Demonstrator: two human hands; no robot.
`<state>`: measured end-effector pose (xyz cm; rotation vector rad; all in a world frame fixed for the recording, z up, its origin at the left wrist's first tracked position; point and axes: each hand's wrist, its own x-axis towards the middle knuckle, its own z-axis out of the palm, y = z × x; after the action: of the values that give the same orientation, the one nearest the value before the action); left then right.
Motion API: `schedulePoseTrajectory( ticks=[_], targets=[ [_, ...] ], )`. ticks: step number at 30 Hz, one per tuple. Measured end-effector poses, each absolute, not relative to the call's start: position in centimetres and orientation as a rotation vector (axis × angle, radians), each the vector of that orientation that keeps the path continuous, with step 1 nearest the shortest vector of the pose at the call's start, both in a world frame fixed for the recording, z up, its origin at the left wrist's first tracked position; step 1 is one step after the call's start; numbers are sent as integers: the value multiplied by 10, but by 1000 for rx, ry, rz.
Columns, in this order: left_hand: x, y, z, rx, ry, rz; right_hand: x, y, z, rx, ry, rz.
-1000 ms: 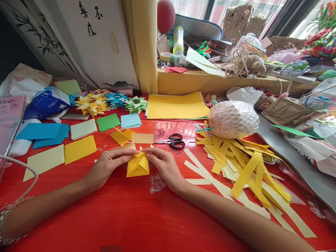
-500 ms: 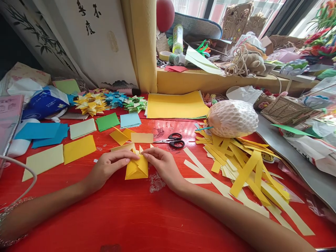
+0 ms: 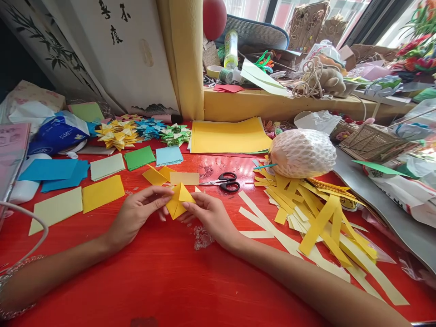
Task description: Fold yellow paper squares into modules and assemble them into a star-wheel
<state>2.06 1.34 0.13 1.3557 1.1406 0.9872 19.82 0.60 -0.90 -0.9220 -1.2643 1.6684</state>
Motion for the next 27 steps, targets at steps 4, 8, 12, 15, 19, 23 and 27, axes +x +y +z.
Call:
schedulePoseTrajectory(
  ticks=[4,8,12,15,19,23,27],
  targets=[
    [21,14,0,1366,1080,1018,199,7,-10,-921,-1242,1657],
    [21,14,0,1358,1066,1027,199,8,-10,-879,-1259,1661],
    [21,15,1,1350,1079,1000,199,8,-11,-881,-1228,1667],
    [21,16,0,1339,1068,993,199,9,-12,-909,-1205,1670],
    [20,17,-4,1366,1029,920,198,9,-13,-922,-1189,1627],
    [19,17,-5,1370,997,883,198,9,-13,-913,-1201,1597],
    [19,18,-2,1313,1011,918,200,9,-12,-932,-1184,1574]
  ],
)
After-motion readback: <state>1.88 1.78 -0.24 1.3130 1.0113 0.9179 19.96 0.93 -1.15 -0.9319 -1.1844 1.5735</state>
